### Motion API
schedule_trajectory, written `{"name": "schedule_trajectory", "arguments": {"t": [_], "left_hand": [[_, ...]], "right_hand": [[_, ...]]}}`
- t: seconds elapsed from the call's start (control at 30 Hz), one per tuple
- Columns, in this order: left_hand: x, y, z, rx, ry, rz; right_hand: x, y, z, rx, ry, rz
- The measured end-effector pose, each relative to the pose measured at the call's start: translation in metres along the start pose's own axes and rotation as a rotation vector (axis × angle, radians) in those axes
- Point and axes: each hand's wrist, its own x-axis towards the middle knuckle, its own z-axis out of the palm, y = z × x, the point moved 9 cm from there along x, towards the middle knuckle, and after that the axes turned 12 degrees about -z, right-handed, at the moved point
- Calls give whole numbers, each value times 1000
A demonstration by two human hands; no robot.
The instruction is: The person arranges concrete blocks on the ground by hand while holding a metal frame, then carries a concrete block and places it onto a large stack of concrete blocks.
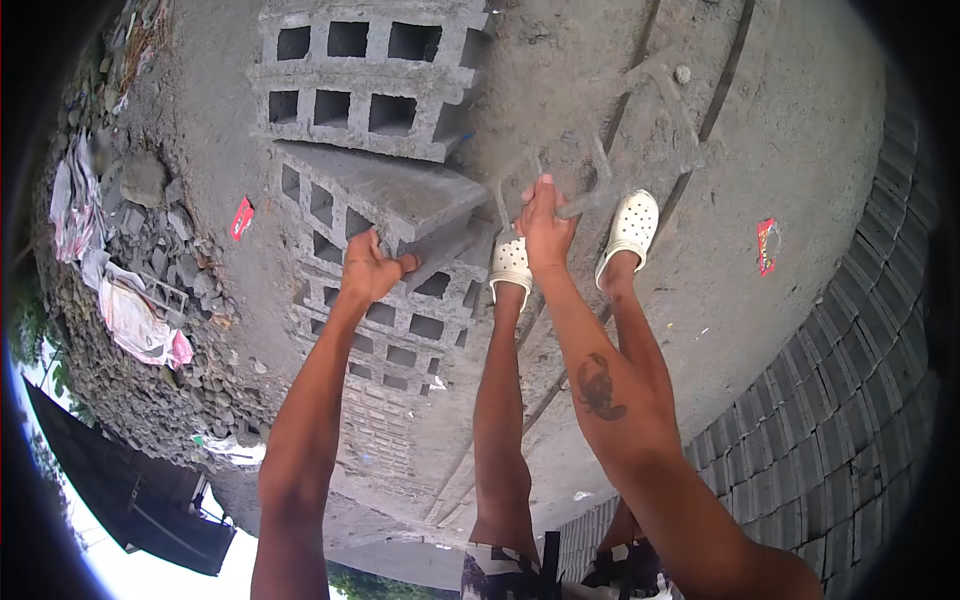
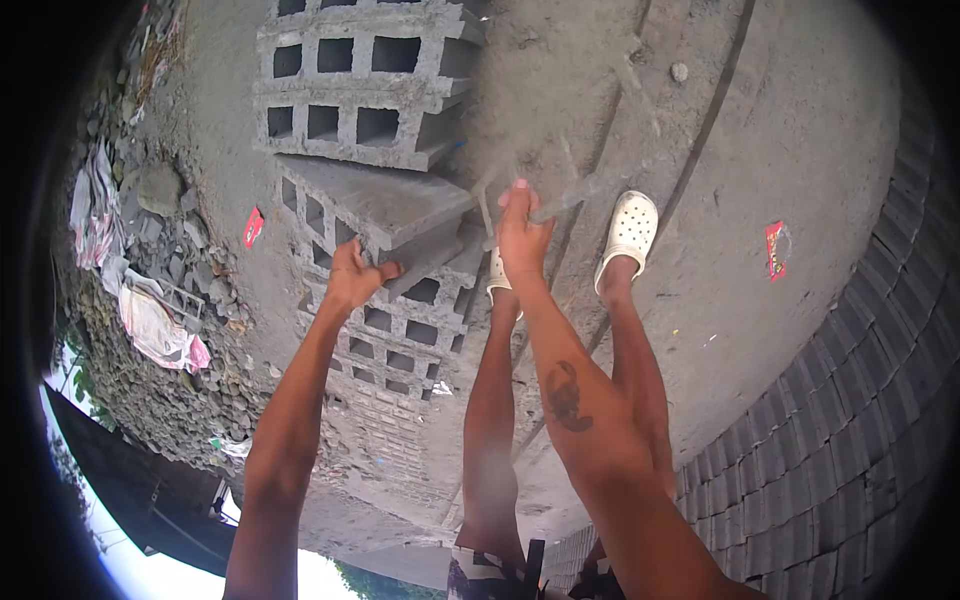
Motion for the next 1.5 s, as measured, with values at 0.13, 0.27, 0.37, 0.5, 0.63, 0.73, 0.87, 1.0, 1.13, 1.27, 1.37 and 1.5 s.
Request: {"name": "schedule_trajectory", "arguments": {"t": [0.13, 0.27, 0.37, 0.5, 0.63, 0.73, 0.87, 1.0, 1.13, 1.27, 1.37, 1.5], "left_hand": [[19, -30, 3, 6, -13, 36], [14, -24, -7, 39, -63, -35], [16, -30, -8, 6, -48, -11], [23, -38, -6, 2, -28, 44], [0, -7, -11, -50, -85, -6], [13, -28, -7, 43, -124, -90], [22, -37, -11, 26, -34, -13], [5, -11, -12, -34, -47, 20], [8, -18, -7, -150, -79, 22], [12, -23, 7, 2, -92, 5], [2, 2, 30, 246, -34, 59], [-8, 34, 44, 242, 48, 109]], "right_hand": [[19, -8, -10, -118, 55, 39], [36, -112, -21, 250, 90, -172], [23, -148, -10, 347, 93, -299], [-8, 24, 25, 18, 48, -93], [7, -4, 16, -39, 47, 37], [22, -76, 4, 105, 61, -38], [18, -106, 8, 268, 55, -196], [-6, 27, 12, -63, 52, -36], [5, 7, -10, -170, 48, -8], [9, -60, -40, 12, 68, 51], [10, -99, -73, 79, 115, -1], [3, -126, -119, 54, 182, 11]]}}
